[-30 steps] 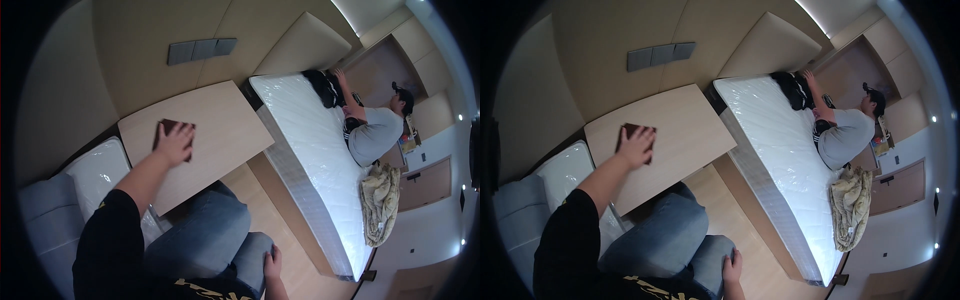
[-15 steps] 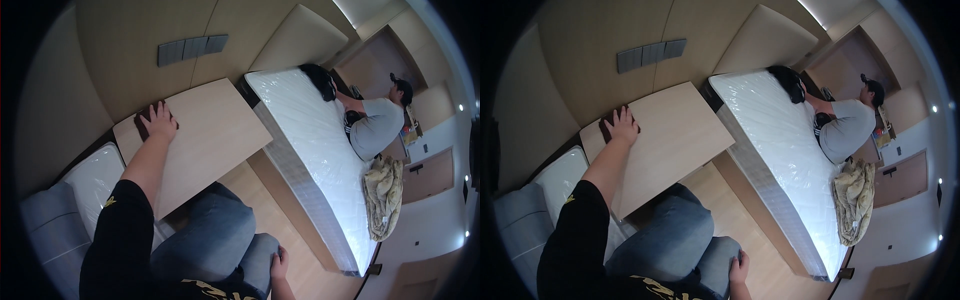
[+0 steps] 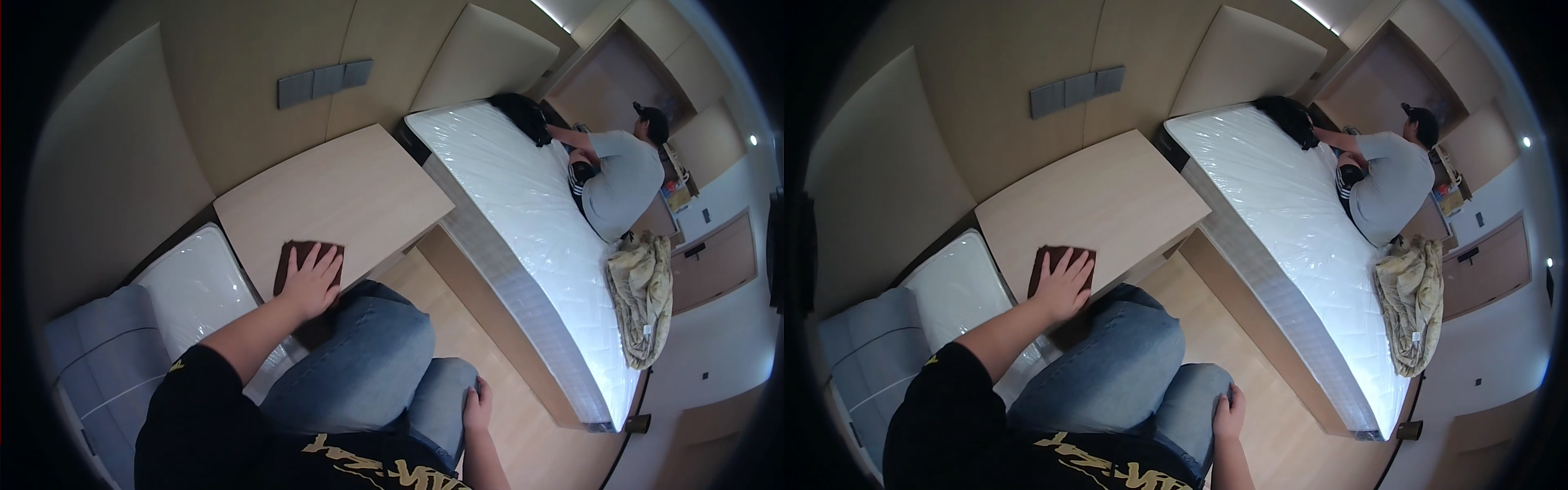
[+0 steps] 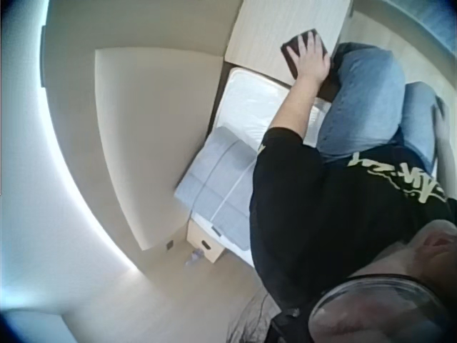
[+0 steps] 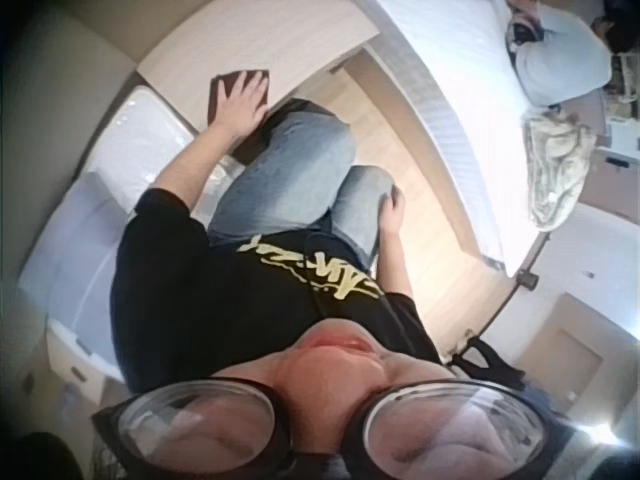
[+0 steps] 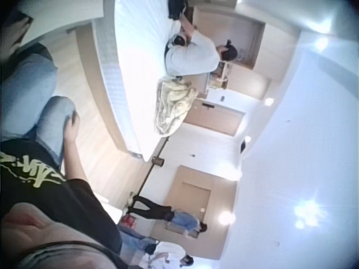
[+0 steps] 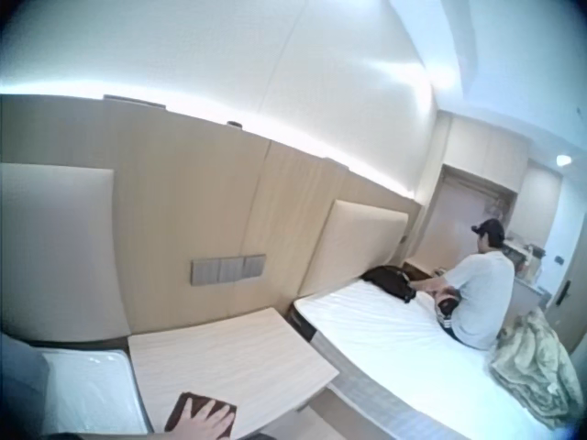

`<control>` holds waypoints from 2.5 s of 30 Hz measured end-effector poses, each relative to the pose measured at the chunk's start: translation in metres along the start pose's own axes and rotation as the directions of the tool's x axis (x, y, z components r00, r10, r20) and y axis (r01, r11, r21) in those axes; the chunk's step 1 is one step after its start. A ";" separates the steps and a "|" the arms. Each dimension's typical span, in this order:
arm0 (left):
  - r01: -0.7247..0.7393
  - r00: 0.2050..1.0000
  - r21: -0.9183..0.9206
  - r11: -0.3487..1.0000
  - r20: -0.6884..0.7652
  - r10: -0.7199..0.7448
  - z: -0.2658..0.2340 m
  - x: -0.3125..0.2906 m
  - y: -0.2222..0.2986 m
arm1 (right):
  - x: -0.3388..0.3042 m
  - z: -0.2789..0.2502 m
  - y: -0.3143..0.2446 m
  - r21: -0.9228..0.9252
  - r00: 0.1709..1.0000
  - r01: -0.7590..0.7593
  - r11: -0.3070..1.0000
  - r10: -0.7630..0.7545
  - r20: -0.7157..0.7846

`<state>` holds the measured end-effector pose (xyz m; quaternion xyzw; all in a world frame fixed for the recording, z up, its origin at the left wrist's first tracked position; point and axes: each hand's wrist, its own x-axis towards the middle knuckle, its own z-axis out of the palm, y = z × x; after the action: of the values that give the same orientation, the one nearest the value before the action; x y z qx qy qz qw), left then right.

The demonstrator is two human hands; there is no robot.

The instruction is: Folding a small brown cloth on a bedside table.

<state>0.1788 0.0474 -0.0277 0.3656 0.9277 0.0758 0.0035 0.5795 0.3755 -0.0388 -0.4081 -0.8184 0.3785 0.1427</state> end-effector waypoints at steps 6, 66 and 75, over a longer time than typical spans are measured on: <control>-0.113 0.993 0.036 0.993 0.026 0.113 -0.017 -0.058 0.001 | 0.003 0.003 0.007 -0.025 0.998 0.011 1.000 -0.013 -0.055; 0.301 0.950 0.043 0.953 0.074 -0.304 -0.021 0.017 -0.044 | 0.027 0.027 0.002 -0.095 0.992 -0.020 0.995 0.008 -0.123; 0.288 0.956 -0.001 0.958 0.054 -0.288 -0.015 0.000 -0.021 | 0.028 0.049 0.022 -0.193 0.997 0.068 0.979 -0.075 -0.032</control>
<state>0.1634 0.0306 -0.0159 0.2285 0.9703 0.0686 0.0407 0.5475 0.3807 -0.0904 -0.3975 -0.8623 0.2847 0.1321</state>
